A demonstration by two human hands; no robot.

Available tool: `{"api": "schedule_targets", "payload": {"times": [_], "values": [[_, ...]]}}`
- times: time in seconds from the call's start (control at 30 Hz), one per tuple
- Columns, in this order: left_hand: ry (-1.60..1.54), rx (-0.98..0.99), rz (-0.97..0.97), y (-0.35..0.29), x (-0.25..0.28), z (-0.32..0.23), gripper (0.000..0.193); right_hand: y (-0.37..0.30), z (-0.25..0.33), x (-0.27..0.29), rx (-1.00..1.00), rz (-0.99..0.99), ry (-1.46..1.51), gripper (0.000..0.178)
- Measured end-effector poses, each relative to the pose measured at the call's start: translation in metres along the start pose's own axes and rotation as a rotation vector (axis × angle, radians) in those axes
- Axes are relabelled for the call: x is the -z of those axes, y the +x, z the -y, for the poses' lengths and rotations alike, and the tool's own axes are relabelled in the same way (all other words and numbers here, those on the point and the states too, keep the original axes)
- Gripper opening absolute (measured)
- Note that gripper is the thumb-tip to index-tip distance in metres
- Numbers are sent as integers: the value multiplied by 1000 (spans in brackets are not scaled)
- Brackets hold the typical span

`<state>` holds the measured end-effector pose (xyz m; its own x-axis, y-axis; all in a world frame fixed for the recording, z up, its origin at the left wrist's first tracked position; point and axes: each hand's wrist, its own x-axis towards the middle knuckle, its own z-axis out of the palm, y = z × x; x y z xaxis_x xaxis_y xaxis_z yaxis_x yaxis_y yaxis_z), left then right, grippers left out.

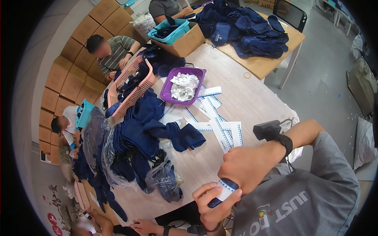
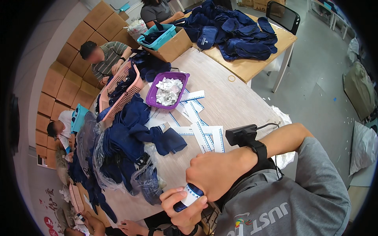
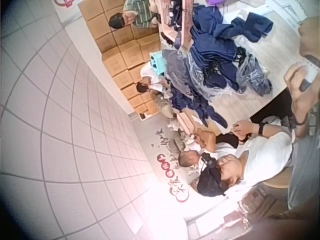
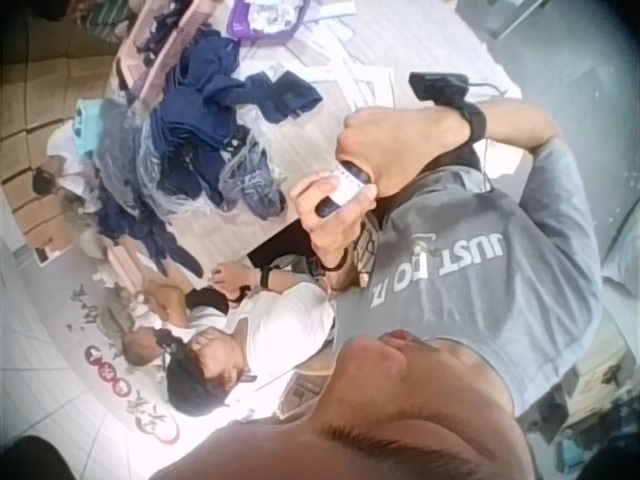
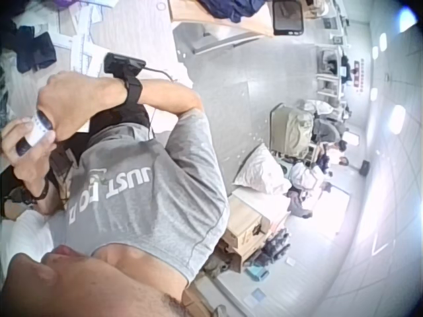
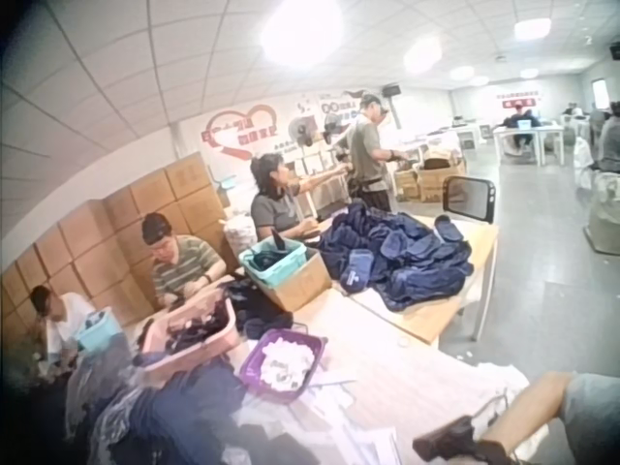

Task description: The worker is assembling fabric shoe components by folding, aligning, and applying size labels.

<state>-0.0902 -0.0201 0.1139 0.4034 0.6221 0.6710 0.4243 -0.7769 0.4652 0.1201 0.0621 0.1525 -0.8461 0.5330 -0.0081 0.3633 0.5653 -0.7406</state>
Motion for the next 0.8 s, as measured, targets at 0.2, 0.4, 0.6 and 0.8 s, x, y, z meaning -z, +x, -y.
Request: {"api": "schedule_targets", "payload": {"times": [0.2,0.4,0.6,0.8], "values": [[-310,105,-149,-15,-20,21,66,1,-2,8,-79,147,37,28],[-54,262,-264,-11,-42,23,62,-5,-21,-24,170,-244,-29,41],[200,399,-583,1,-53,25,42,-18,-14,-40,127,-419,-144,40],[174,106,-606,0,-63,42,46,-26,-15,-23,205,-471,-83,39]]}}
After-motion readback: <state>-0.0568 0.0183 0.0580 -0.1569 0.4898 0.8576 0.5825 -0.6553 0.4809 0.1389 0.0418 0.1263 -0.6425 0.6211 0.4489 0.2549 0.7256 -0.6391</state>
